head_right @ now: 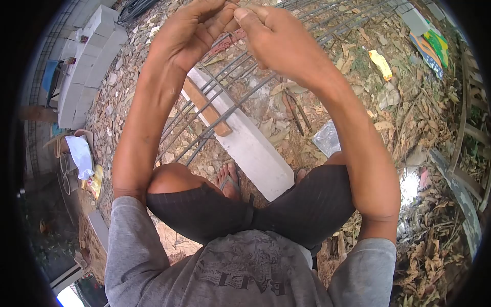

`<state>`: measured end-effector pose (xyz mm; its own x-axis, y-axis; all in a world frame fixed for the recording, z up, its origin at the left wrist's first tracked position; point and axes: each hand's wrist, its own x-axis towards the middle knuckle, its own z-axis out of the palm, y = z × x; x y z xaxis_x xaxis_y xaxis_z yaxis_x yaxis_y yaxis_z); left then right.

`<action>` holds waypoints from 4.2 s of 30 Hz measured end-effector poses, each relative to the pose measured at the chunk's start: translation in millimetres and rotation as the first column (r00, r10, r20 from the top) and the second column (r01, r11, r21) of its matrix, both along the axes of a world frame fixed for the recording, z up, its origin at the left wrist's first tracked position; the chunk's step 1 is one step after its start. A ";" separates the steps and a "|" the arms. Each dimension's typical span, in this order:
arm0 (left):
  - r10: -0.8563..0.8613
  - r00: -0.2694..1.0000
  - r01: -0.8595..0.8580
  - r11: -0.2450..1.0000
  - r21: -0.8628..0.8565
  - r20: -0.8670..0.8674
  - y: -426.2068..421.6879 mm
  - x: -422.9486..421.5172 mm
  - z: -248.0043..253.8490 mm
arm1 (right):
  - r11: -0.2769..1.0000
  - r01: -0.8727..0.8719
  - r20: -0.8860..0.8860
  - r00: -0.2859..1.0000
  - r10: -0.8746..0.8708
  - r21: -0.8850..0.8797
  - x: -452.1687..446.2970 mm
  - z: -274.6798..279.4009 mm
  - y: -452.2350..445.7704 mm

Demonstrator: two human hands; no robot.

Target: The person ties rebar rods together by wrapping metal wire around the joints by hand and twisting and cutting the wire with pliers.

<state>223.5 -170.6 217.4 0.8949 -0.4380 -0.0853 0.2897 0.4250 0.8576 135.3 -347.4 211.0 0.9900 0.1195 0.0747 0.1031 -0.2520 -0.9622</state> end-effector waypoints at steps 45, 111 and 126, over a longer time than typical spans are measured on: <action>0.578 0.687 -0.427 0.811 -0.400 0.441 217.1 79.8 91.2 | 0.952 -0.017 0.331 0.935 0.124 -0.307 25.3 -37.0 -19.7; 0.664 0.602 -0.707 0.702 0.092 -0.443 358.6 -123.0 -207.1 | 0.729 -0.114 0.202 0.922 0.331 -0.675 39.2 -174.7 213.5; 0.638 0.645 -0.642 0.156 0.751 0.420 366.3 -141.0 -169.4 | 0.807 -0.174 0.120 0.950 0.289 -0.564 41.7 -176.7 203.2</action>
<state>82.5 195.7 47.9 0.8236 0.5672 0.0033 0.2688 -0.3953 0.8783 177.1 -144.2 34.3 0.9002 0.4208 0.1123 0.3916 -0.6693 -0.6313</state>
